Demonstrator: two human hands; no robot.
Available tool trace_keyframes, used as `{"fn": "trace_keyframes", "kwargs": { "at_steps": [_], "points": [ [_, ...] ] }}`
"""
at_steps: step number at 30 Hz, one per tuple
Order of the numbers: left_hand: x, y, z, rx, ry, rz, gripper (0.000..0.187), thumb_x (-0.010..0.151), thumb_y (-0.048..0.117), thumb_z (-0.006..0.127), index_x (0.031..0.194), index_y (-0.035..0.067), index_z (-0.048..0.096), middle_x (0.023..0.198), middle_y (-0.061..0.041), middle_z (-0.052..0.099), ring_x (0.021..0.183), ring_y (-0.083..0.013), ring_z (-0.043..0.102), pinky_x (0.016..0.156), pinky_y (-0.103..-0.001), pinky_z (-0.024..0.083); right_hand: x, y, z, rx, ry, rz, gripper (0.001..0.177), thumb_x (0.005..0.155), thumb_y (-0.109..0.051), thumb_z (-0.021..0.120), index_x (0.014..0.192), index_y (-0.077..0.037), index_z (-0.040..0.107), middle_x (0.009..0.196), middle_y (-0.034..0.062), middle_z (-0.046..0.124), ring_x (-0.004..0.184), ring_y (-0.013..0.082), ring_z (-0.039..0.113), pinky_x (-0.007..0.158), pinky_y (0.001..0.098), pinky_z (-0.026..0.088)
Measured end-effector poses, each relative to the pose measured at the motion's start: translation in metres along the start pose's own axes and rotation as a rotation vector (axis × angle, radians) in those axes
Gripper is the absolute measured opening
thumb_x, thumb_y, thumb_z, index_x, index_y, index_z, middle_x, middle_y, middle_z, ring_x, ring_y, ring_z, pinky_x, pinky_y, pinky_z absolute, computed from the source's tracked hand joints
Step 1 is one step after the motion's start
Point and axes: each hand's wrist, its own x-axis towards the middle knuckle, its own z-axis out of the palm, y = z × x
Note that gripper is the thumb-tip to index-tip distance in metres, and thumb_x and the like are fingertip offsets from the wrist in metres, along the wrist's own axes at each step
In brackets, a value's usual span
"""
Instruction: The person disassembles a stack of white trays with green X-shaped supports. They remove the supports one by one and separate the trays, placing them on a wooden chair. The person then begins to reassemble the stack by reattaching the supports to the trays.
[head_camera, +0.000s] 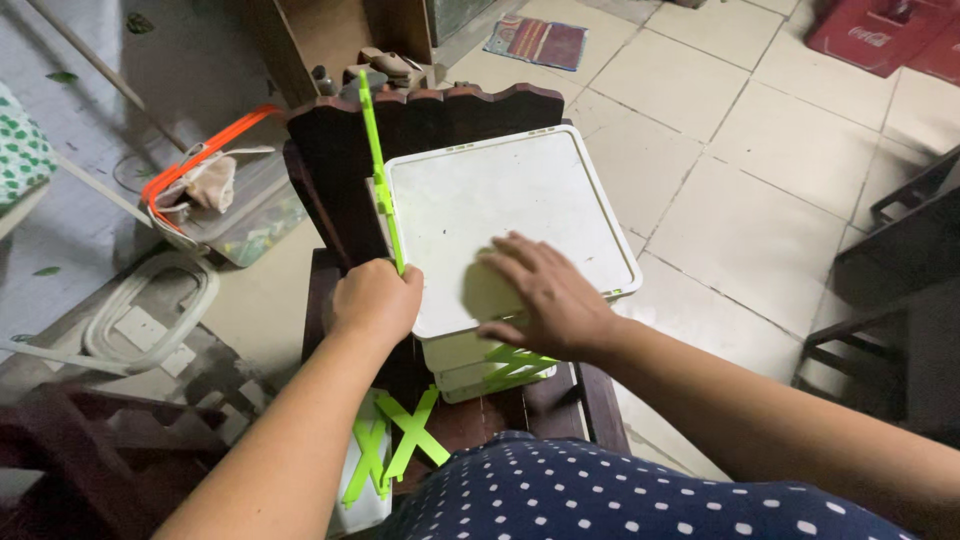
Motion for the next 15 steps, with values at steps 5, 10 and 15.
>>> {"fn": "trace_keyframes", "kwargs": {
  "at_steps": [5,10,15],
  "points": [
    [-0.002,0.012,-0.007,0.095,-0.017,-0.063,0.041,0.095,0.038,0.053,0.100,0.006,0.077,0.107,-0.022,0.074,0.102,-0.0415,0.071,0.089,-0.052,0.056,0.001,-0.003,0.008,-0.100,-0.037,-0.258,0.093,0.085,-0.049,0.071,0.159,-0.015,0.027,0.165,0.0143,0.027,0.151,0.0337,0.019,0.122,0.0536,0.015],
    [-0.007,0.022,-0.022,0.163,-0.032,-0.083,0.037,0.094,0.036,0.056,0.098,0.006,0.078,0.107,-0.019,0.075,0.101,-0.0387,0.072,0.088,-0.051,0.057,0.005,0.005,0.014,-0.103,-0.058,-0.279,0.078,0.094,-0.041,0.062,0.158,-0.016,0.024,0.163,0.0121,0.027,0.152,0.0332,0.020,0.123,0.0510,0.016],
    [-0.010,0.025,-0.024,0.193,-0.003,-0.060,0.037,0.094,0.036,0.056,0.095,0.005,0.078,0.101,-0.020,0.076,0.095,-0.0385,0.073,0.084,-0.051,0.058,0.009,0.006,0.016,-0.102,-0.067,-0.275,0.078,0.093,-0.041,0.063,0.157,-0.017,0.025,0.162,0.0120,0.027,0.151,0.0337,0.020,0.122,0.0515,0.016]
  ]
}}
